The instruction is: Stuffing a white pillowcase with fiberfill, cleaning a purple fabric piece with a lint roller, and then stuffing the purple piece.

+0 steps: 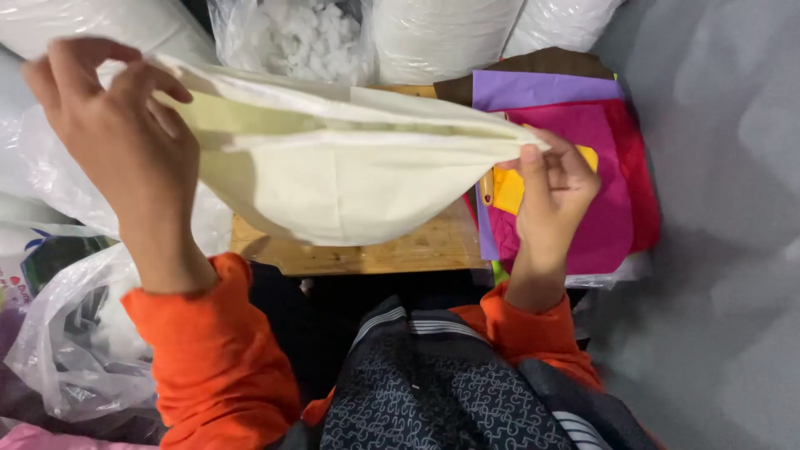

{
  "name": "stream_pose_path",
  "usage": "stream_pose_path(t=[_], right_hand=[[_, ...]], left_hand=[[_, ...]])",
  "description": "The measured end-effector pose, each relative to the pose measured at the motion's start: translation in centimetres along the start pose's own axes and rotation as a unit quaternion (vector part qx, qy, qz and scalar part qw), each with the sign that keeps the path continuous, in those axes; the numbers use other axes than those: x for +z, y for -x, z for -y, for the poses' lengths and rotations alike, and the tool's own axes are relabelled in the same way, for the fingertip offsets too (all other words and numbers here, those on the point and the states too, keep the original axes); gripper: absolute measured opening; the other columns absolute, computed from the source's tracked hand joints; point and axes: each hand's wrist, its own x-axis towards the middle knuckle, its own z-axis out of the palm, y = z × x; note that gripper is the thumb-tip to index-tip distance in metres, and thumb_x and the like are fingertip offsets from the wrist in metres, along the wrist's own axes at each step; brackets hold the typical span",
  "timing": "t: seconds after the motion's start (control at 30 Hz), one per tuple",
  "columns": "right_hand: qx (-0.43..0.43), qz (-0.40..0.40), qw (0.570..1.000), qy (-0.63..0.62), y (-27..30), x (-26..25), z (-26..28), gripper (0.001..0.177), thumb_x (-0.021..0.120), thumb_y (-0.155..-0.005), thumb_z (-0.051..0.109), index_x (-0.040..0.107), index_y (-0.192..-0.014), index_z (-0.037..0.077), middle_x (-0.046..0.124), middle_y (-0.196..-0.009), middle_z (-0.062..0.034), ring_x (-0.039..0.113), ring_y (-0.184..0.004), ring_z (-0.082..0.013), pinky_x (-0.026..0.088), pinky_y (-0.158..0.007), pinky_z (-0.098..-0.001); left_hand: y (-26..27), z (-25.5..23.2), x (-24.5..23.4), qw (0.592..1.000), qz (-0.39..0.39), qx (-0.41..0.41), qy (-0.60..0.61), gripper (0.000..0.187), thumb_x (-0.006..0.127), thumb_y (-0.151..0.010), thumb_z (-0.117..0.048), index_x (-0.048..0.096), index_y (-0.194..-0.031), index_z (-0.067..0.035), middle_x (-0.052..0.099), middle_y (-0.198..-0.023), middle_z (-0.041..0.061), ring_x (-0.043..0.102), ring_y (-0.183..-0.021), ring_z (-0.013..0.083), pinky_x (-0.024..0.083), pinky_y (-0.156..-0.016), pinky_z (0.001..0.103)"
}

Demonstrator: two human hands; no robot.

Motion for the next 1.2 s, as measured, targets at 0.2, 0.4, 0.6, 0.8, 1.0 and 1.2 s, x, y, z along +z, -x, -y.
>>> stream_pose_path(t=[0.2,0.4,0.6,0.8,1.0,1.2], right_hand=[[0.054,0.172,0.983,0.019,3.7,2.4,2.1,0.020,0.063,-0.103,0.010,0.068,-0.115,-0.005,0.074,-0.090,-0.0157,0.072,-0.081,-0.0170,0.058,-0.080,-0.0257],[-0.071,0.234,0.966,0.083,4.9,2.1,3.7,0.017,0.068,-0.095,-0.003,0.075,-0.110,-0.006,0.077,-0.094,-0.0200,0.077,-0.092,-0.0329,0.062,-0.078,-0.0423],[-0.130,0.265,0.950,0.104,6.4,1.5,4.2,0.020,0.068,-0.094,-0.004,0.075,-0.112,-0.007,0.075,-0.090,-0.0190,0.076,-0.082,-0.0356,0.060,-0.067,-0.0436],[-0.169,0.242,0.948,0.115,7.3,1.2,3.4,0.018,0.082,-0.084,0.000,0.080,-0.101,-0.002,0.075,-0.085,-0.0121,0.075,-0.076,-0.0266,0.061,-0.070,-0.0364],[-0.228,0.182,0.953,0.086,6.9,2.8,3.6,0.006,0.080,-0.088,-0.001,0.079,-0.091,-0.006,0.067,-0.070,-0.0110,0.065,-0.059,-0.0230,0.056,-0.062,-0.0351],[-0.226,0.153,0.960,0.064,6.1,1.0,2.4,0.012,0.080,-0.089,-0.002,0.075,-0.087,-0.013,0.062,-0.063,-0.0154,0.061,-0.052,-0.0235,0.052,-0.056,-0.0340]], left_hand=[[4.1,-12.9,-2.9,0.934,0.072,-0.117,0.330,0.010,0.068,-0.099,-0.002,0.066,-0.108,0.002,0.058,-0.103,0.016,0.058,-0.100,0.0318,0.047,-0.091,0.040],[6.4,-18.3,0.2,0.920,0.022,-0.046,0.388,0.019,0.078,-0.091,-0.007,0.078,-0.110,-0.007,0.070,-0.098,0.011,0.072,-0.082,0.0262,0.062,-0.076,0.033],[6.8,-18.7,-0.7,0.907,0.024,-0.044,0.417,0.007,0.069,-0.094,0.006,0.075,-0.096,0.005,0.069,-0.086,0.018,0.071,-0.077,0.0332,0.062,-0.071,0.039],[8.4,-19.0,-0.4,0.861,-0.019,-0.120,0.495,0.009,0.072,-0.092,0.000,0.077,-0.101,-0.001,0.074,-0.087,0.013,0.071,-0.076,0.0304,0.061,-0.072,0.039],[8.0,-19.4,-0.7,0.887,-0.088,-0.177,0.418,0.006,0.076,-0.087,0.000,0.078,-0.091,-0.005,0.073,-0.078,0.008,0.064,-0.066,0.0257,0.057,-0.072,0.036],[9.0,-15.6,0.1,0.908,-0.131,-0.230,0.325,0.008,0.076,-0.088,-0.002,0.077,-0.090,-0.009,0.076,-0.083,0.003,0.066,-0.071,0.0278,0.054,-0.075,0.036]])
